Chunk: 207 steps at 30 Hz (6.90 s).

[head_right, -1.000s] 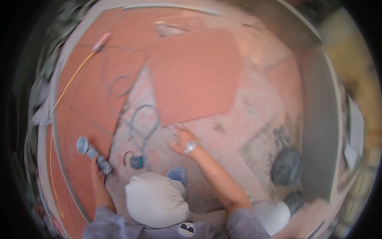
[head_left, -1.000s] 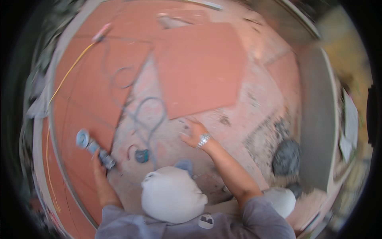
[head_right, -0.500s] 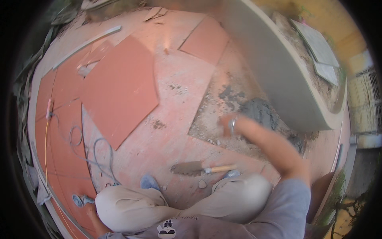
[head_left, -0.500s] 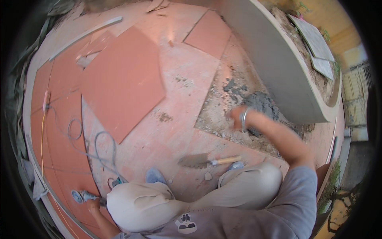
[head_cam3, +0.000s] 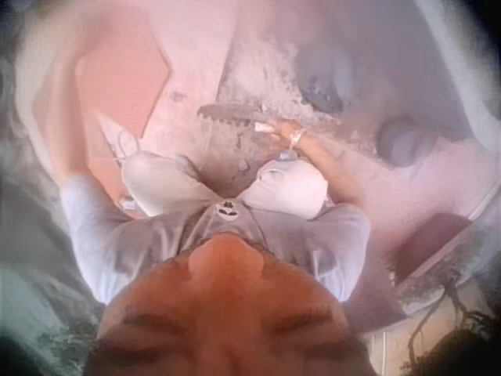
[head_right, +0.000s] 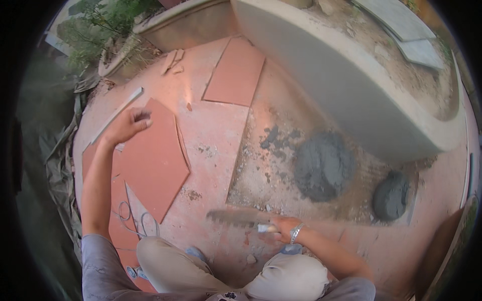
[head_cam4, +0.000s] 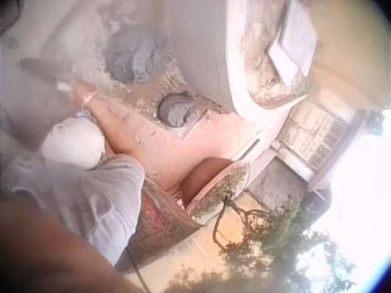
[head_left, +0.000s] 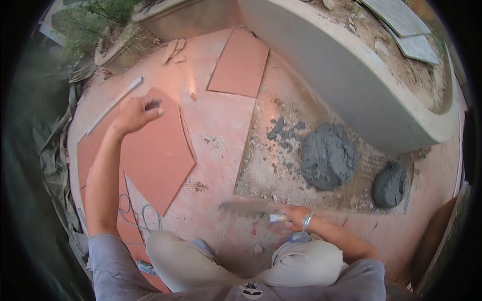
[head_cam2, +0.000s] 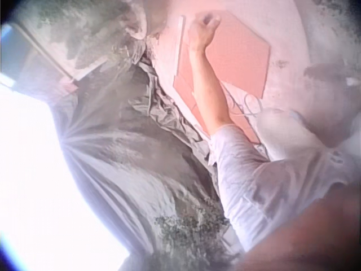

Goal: The person marks and cuts a red tile with an angle grinder, then positions it on the floor. They spread cement with a trowel and place the cut tile into the prepared area.

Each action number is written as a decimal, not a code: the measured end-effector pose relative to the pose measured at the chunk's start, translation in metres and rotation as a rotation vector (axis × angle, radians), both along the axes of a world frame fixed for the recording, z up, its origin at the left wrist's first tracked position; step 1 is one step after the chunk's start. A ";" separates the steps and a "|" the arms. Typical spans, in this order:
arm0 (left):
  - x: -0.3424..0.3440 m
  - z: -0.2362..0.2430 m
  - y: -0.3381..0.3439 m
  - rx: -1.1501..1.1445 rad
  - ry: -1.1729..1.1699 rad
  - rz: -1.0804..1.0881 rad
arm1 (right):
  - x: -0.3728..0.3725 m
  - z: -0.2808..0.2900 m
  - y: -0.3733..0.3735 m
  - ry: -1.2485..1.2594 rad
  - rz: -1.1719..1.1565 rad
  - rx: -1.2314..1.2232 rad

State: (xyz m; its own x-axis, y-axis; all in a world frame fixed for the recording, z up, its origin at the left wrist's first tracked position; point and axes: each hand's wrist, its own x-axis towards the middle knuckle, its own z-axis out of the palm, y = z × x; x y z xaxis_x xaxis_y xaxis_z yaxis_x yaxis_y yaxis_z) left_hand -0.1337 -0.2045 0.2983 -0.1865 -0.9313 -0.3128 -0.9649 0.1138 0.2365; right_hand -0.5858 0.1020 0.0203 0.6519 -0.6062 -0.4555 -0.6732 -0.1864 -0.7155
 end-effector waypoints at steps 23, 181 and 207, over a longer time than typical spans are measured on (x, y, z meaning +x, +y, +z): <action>0.025 -0.148 -0.022 0.299 0.350 0.175 | -0.046 0.109 -0.336 -0.046 -0.739 0.031; 0.021 -0.396 -0.325 -0.397 -0.021 0.149 | 0.098 -0.022 -0.328 0.465 -1.609 0.340; 0.007 -0.382 -0.316 -0.487 -0.061 0.183 | 0.193 -0.032 -0.451 0.332 -1.675 0.260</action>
